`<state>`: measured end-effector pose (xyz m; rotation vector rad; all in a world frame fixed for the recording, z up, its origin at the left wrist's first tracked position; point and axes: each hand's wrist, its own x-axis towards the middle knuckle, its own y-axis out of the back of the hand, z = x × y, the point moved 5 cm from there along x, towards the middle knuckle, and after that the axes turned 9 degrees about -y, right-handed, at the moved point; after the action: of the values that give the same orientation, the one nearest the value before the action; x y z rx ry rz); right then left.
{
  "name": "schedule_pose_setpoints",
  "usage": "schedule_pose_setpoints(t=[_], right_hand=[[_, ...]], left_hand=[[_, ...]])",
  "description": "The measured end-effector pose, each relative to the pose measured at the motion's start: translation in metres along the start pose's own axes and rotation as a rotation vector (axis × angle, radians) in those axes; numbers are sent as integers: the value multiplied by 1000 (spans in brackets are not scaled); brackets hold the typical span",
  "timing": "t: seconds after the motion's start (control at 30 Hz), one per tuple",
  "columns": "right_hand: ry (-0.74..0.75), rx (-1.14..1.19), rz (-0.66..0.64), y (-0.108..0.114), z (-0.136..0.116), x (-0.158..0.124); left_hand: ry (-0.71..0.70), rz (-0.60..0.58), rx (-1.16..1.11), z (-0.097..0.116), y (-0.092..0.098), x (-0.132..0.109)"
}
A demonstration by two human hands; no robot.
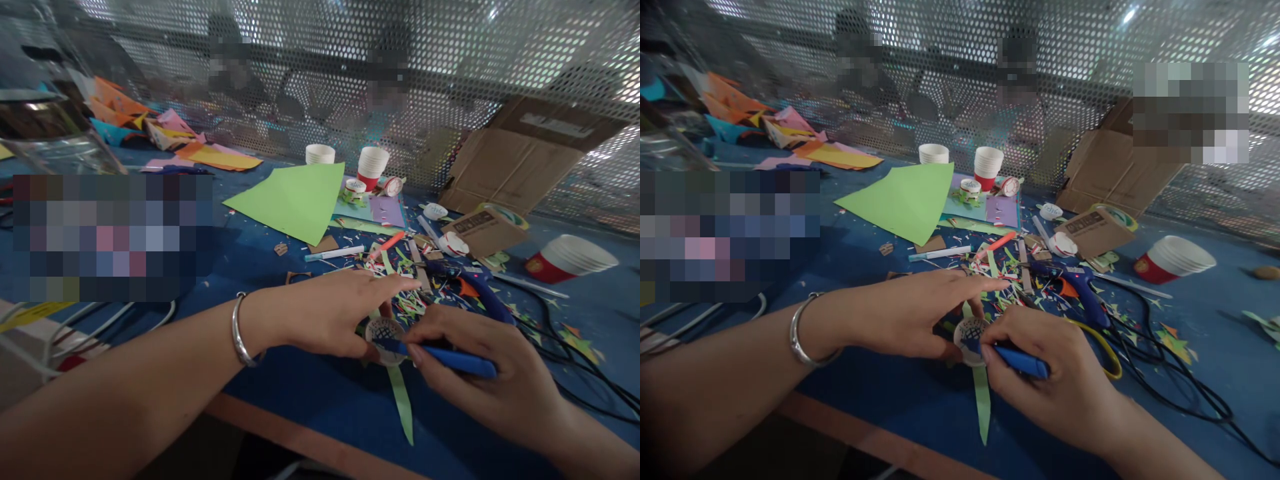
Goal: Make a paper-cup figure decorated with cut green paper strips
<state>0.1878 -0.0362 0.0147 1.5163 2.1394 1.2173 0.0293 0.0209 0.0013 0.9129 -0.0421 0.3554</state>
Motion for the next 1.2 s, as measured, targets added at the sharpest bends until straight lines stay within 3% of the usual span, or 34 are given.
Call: schedule_pose_setpoints(t=[1.2], right_hand=[[-27,14,34,-2,2,4]], left_hand=[[-45,-1,37,0,-1,-1]])
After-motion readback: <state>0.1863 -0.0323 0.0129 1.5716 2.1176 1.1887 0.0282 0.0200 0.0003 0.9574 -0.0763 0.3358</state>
